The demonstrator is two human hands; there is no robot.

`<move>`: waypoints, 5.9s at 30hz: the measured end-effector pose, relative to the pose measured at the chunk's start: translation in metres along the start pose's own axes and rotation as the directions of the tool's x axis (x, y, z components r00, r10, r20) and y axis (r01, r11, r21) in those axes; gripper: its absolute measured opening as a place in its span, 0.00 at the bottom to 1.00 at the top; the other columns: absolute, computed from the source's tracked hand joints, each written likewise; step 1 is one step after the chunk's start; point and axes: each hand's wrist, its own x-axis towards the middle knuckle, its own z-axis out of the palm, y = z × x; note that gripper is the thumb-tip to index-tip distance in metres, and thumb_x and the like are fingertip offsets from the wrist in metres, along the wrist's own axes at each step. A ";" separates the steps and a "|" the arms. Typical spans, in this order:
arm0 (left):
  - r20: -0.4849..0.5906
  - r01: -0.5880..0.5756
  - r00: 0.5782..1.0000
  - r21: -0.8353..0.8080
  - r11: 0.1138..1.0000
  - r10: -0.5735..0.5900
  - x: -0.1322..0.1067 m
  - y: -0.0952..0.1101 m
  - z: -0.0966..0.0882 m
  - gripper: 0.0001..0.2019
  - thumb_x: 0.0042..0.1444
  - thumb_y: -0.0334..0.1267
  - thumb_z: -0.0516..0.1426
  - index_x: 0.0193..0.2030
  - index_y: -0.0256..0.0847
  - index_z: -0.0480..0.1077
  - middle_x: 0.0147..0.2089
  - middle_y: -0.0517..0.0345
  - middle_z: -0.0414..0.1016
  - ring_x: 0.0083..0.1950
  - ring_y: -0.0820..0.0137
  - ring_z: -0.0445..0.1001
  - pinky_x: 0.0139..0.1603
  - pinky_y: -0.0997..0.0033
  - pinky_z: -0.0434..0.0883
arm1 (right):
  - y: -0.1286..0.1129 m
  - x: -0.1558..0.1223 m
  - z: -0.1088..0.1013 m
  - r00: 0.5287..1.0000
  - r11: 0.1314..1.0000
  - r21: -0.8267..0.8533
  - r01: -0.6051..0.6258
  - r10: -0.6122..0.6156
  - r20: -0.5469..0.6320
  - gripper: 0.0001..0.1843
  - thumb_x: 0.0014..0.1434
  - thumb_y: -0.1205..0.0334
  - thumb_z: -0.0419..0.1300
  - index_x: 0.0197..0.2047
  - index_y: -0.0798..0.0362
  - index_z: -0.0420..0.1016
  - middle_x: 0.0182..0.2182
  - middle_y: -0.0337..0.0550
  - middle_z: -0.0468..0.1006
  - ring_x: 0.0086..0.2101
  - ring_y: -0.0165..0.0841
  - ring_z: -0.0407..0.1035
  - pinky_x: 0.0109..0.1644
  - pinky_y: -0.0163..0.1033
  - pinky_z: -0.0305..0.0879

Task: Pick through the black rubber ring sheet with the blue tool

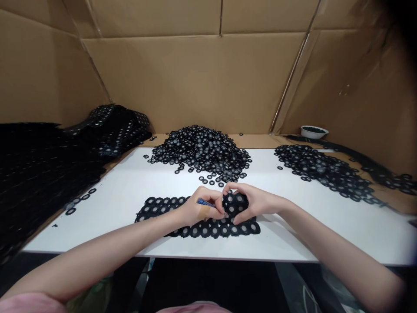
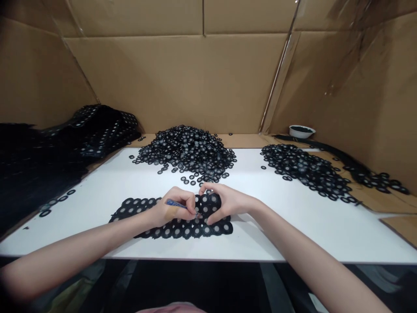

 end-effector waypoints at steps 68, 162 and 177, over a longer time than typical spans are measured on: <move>0.059 0.159 0.986 -0.085 0.984 -0.154 -0.016 0.009 0.018 0.03 0.37 0.28 0.61 0.20 0.32 0.69 0.18 0.59 0.69 0.17 0.76 0.64 0.14 0.80 0.61 | -0.006 -0.002 0.007 0.996 1.000 0.011 0.004 -0.005 0.088 0.33 0.33 0.58 0.74 0.41 0.50 0.64 0.37 0.34 0.68 0.37 0.33 0.64 0.39 0.34 0.63; 0.063 -0.062 0.997 0.219 0.974 0.049 0.013 0.009 -0.012 0.04 0.43 0.31 0.60 0.23 0.33 0.69 0.20 0.63 0.66 0.21 0.78 0.62 0.23 0.80 0.59 | 0.008 0.011 0.014 0.984 0.981 -0.166 -0.100 0.072 -0.165 0.09 0.43 0.76 0.59 0.26 0.53 0.65 0.23 0.35 0.67 0.27 0.30 0.62 0.31 0.34 0.56; 0.115 0.003 0.993 0.178 0.984 -0.023 0.026 0.018 -0.009 0.02 0.38 0.28 0.58 0.20 0.33 0.68 0.21 0.63 0.66 0.20 0.79 0.61 0.18 0.81 0.61 | 0.012 0.011 0.015 0.984 0.989 -0.130 -0.073 0.050 -0.169 0.10 0.43 0.76 0.59 0.29 0.54 0.69 0.25 0.36 0.67 0.29 0.31 0.63 0.31 0.33 0.59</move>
